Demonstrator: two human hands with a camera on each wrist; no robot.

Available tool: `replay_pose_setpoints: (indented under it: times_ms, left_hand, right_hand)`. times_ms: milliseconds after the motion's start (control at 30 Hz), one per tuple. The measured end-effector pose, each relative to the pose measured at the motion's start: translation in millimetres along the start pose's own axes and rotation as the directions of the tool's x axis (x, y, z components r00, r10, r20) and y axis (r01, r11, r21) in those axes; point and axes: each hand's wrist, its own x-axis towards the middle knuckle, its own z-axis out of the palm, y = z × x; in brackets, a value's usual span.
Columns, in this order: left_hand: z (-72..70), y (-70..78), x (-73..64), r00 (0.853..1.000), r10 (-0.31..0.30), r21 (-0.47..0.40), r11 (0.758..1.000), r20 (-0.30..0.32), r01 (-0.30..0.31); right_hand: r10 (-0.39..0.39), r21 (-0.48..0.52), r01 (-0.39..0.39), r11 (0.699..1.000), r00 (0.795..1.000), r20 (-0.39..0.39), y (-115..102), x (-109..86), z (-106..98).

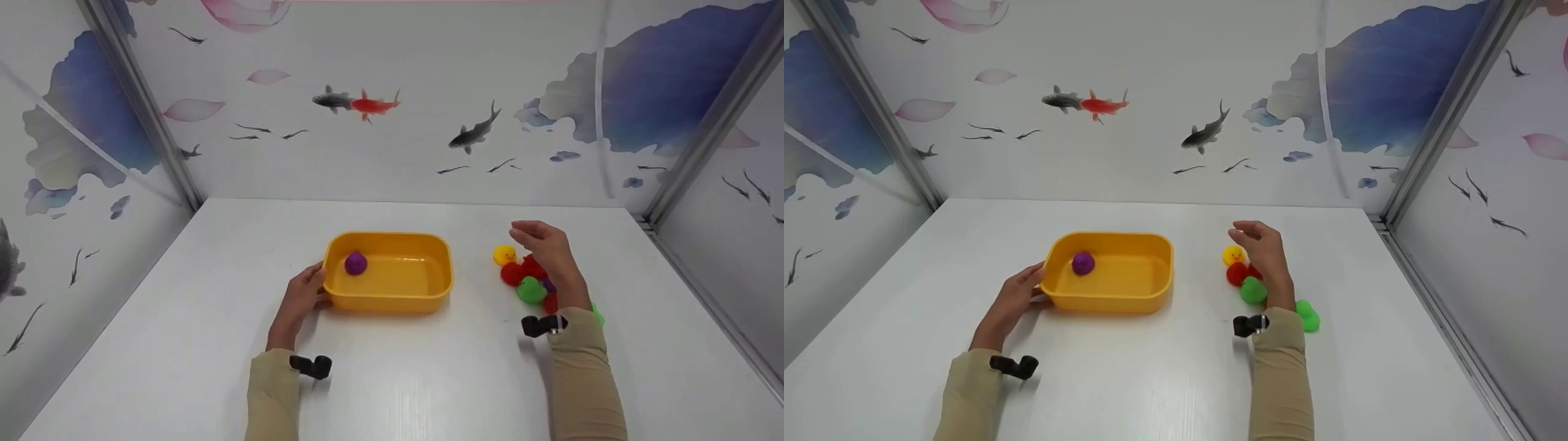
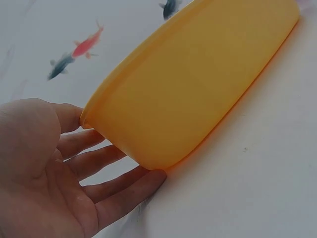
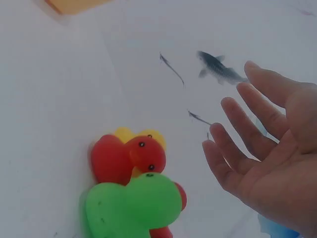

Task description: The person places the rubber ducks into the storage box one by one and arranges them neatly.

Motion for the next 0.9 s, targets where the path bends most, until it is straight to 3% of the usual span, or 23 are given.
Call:
replay_pose_setpoints:
  times_ms: [267,533,900]
  left_hand:
    - [0.2,-1.5,0.6,1.0,-0.002,0.008,1.0,-0.004,0.002]
    - [0.7,-2.2,2.4,1.0,-0.006,0.0,1.0,-0.003,0.006]
    - [-0.6,-3.3,0.0,1.0,0.005,0.008,1.0,-0.002,-0.005]
  right_hand:
    - [0.1,-0.118,-0.101,0.988,0.995,-0.008,18,9.1,2]
    - [0.08,-0.201,-0.075,0.977,0.997,0.017,31,11.2,6]
    - [0.139,-0.236,-0.129,0.963,0.99,0.027,34,12.7,15]
